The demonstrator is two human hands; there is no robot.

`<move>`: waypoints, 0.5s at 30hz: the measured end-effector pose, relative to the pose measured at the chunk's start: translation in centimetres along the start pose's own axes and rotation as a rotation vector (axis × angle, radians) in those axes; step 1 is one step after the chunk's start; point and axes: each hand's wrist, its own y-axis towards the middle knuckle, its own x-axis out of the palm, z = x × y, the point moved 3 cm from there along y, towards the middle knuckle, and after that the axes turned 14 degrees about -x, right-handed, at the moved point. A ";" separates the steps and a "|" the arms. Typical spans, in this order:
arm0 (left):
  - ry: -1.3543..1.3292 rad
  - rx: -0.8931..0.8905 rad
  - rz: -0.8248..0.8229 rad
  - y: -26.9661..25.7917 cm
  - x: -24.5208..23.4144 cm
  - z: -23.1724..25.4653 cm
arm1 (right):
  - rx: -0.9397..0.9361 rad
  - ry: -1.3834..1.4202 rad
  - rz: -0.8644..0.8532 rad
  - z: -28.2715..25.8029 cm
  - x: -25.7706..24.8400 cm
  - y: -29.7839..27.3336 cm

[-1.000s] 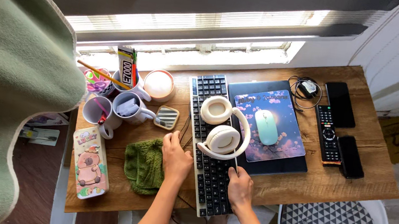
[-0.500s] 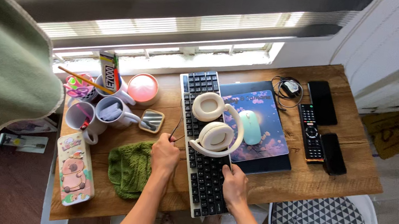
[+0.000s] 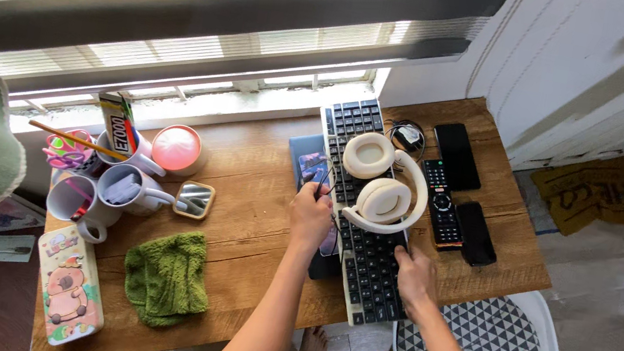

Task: The person cleans a desk by wiping the surface with a cloth, lifting and shifting items including a pencil case, keyboard, headphones, a laptop, remotes, and phones to wipe beneath them.

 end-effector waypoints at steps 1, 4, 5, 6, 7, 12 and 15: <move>0.000 -0.003 0.000 0.3 0.9 -0.5 | 0.002 -0.001 -0.001 0.5 -0.3 0.4; 0.156 0.358 0.193 1.3 2.4 -0.7 | 0.082 0.006 -0.006 1.7 -0.1 1.6; 0.191 0.333 0.228 1.4 2.6 -1.2 | 0.060 0.034 -0.009 1.9 0.0 1.7; 0.226 0.307 0.266 1.5 2.7 -1.4 | 0.037 0.063 -0.012 2.0 0.2 1.9; 0.228 0.307 0.270 1.5 2.6 -1.6 | 0.036 0.066 -0.016 2.2 0.3 2.0; 0.344 0.279 0.199 0.2 1.8 -1.5 | 0.091 0.091 -0.018 3.3 0.3 2.6; 0.288 0.385 0.181 -1.5 2.2 -0.2 | 0.098 0.240 -0.028 3.6 -0.9 2.6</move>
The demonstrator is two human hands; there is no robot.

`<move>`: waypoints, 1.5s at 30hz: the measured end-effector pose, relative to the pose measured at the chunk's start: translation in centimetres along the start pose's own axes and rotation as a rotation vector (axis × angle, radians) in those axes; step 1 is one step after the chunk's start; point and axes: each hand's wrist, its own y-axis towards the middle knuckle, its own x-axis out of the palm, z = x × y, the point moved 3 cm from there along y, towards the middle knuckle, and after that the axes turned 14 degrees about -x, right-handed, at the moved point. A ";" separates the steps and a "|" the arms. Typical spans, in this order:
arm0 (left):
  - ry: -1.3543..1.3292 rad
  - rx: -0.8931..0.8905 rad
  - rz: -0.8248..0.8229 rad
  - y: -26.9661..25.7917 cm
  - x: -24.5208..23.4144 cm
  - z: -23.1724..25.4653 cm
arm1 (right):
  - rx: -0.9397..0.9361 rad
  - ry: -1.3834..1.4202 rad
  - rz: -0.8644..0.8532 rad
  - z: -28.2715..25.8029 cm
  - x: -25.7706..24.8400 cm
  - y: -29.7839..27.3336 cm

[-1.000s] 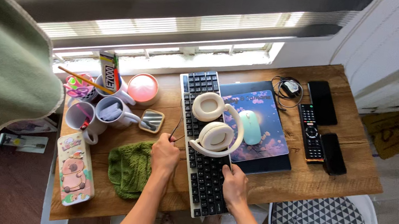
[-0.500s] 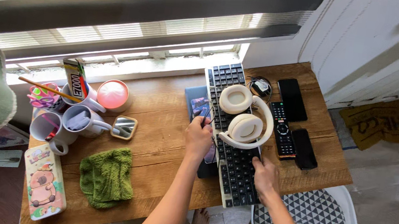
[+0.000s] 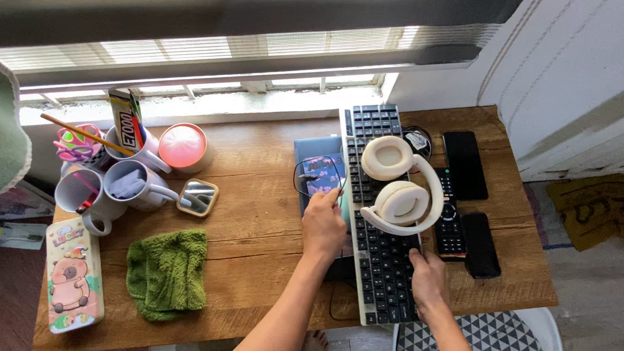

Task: The person cleans a desk by wiping the surface with a cloth, lifting and shifting items including a pencil case, keyboard, headphones, a laptop, remotes, and phones to wipe beneath them.

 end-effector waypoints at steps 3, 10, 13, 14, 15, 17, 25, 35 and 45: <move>-0.052 0.038 -0.022 -0.4 0.7 1.9 | -0.094 -0.075 0.020 -0.2 -1.7 0.2; -0.041 0.118 -0.060 0.1 3.9 3.3 | -0.140 -0.314 0.054 1.5 -4.0 1.1; 0.059 -0.027 -0.104 -0.2 3.8 3.2 | -0.110 -0.371 0.049 2.1 -3.7 1.5; 0.103 -0.024 -0.092 -0.5 3.3 3.3 | -0.095 -0.354 0.037 2.2 -3.4 1.7; 0.148 -0.026 -0.079 -1.0 2.8 3.4 | -0.077 -0.339 0.021 2.4 -3.2 1.8; 0.114 -0.011 -0.044 -1.7 1.1 3.3 | -0.081 -0.302 0.008 2.5 -2.7 2.5; 0.202 -0.271 0.619 -5.2 -15.0 -12.3 | -0.140 -0.367 -0.059 2.7 -2.0 4.2; 0.777 -0.112 0.149 -7.0 -8.2 -18.6 | -0.148 -0.546 -0.079 -0.3 -1.5 3.1; 0.563 -0.096 0.207 11.6 -4.9 -7.9 | -0.227 -0.634 -0.050 -2.9 -0.5 2.1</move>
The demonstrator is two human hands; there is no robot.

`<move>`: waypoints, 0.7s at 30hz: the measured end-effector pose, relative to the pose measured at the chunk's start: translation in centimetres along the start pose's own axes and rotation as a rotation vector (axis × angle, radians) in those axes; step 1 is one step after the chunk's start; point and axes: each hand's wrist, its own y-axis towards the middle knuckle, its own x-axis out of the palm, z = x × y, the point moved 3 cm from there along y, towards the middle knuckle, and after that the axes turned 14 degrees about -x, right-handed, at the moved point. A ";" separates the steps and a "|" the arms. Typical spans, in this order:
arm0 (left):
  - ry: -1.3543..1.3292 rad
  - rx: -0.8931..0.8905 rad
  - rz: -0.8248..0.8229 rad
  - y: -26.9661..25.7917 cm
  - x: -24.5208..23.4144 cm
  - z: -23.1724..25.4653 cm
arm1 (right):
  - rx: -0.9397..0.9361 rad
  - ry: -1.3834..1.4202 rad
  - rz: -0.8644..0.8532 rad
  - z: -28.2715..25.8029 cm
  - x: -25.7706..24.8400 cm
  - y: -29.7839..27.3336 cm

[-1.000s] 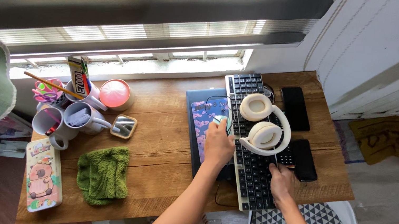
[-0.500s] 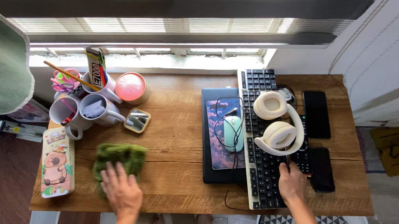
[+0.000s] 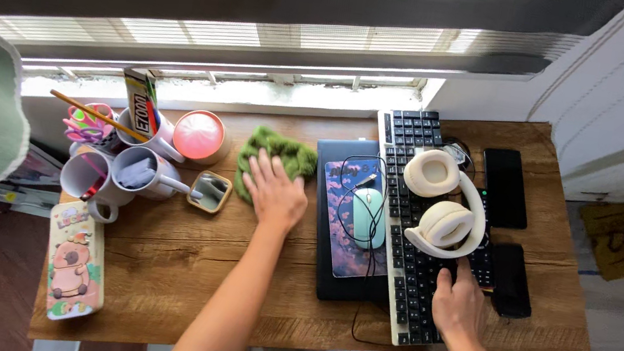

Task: The person cleans a desk by wiping the surface with a cloth, lifting and shifting items including a pencil case, keyboard, headphones, a laptop, remotes, and phones to wipe beneath them.

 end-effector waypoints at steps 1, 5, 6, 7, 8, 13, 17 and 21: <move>0.030 -0.031 -0.032 1.5 -0.1 1.0 | -0.001 -0.005 -0.001 -0.2 -0.1 0.0; 0.114 -0.111 -0.232 5.2 -2.4 5.1 | -0.129 -0.149 0.094 -1.7 -0.9 -1.6; 0.106 -0.155 -0.336 5.1 -2.7 5.3 | -0.174 -0.201 0.150 -2.1 -1.0 -2.1; 0.110 -0.162 -0.337 4.6 -3.0 4.9 | -0.176 -0.199 0.143 -2.3 -1.0 -2.5; 0.126 -0.110 -0.295 4.5 -3.1 4.9 | -0.194 -0.123 0.155 -2.5 -0.9 -2.7; 0.068 0.114 -0.071 0.4 -1.2 0.9 | -0.262 0.021 0.184 -3.1 -0.1 -2.5; 0.020 0.126 -0.076 -5.8 0.4 -3.5 | -0.216 -0.022 0.229 -4.3 -1.1 -2.8; 0.051 0.172 0.018 -4.6 1.4 -3.6 | -0.299 -0.116 0.442 -8.2 -2.3 -4.3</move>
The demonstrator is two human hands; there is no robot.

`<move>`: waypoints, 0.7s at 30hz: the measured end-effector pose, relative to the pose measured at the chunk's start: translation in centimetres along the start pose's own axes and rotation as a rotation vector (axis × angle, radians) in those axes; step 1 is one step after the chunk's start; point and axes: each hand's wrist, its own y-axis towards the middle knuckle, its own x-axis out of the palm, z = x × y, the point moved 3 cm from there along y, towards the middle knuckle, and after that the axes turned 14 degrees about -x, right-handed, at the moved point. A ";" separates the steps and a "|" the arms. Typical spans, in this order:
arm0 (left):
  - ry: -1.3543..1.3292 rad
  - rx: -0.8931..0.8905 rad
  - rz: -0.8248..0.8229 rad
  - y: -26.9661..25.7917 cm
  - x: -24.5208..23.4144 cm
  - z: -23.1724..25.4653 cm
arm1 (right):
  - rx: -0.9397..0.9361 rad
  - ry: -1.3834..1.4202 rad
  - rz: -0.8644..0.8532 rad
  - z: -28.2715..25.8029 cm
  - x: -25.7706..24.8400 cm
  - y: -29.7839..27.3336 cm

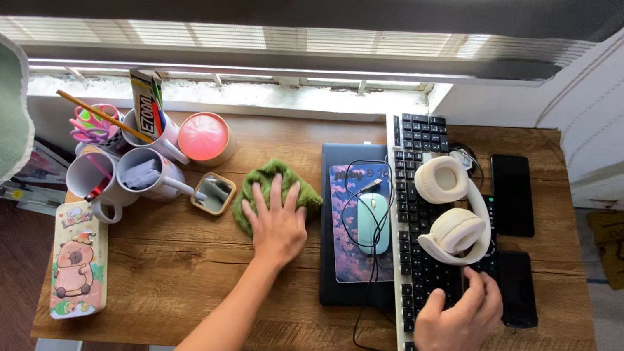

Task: The person cleans a desk by wiping the surface with a cloth, lifting and shifting items including a pencil case, keyboard, headphones, a laptop, remotes, and phones to wipe beneath them.

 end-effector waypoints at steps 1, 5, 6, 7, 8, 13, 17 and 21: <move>0.070 -0.039 0.018 1.5 0.3 0.3 | -0.003 -0.002 -0.005 -1.2 -0.1 0.3; 0.013 0.001 0.083 9.2 -0.2 1.4 | -0.375 0.278 -0.016 -7.7 1.6 2.0; 0.016 -0.004 0.081 10.2 -0.2 1.7 | -0.376 0.281 -0.021 -8.7 2.4 2.7; 0.008 -0.009 0.078 10.4 -0.2 1.9 | -0.449 0.347 -0.068 -9.9 3.3 3.1; 0.000 -0.014 0.074 10.0 -0.1 1.9 | -0.521 0.413 -0.115 -11.0 4.1 3.1; -0.130 0.129 0.069 -3.7 -0.6 -0.9 | -0.496 0.667 -0.346 -14.0 9.1 2.3; -0.120 0.104 -0.067 -14.2 -3.8 -5.9 | -0.596 0.560 -0.631 -15.3 11.9 -2.9; -0.051 -0.068 -0.069 -13.9 -5.6 -9.6 | -0.670 0.417 -0.709 -14.7 12.6 -6.5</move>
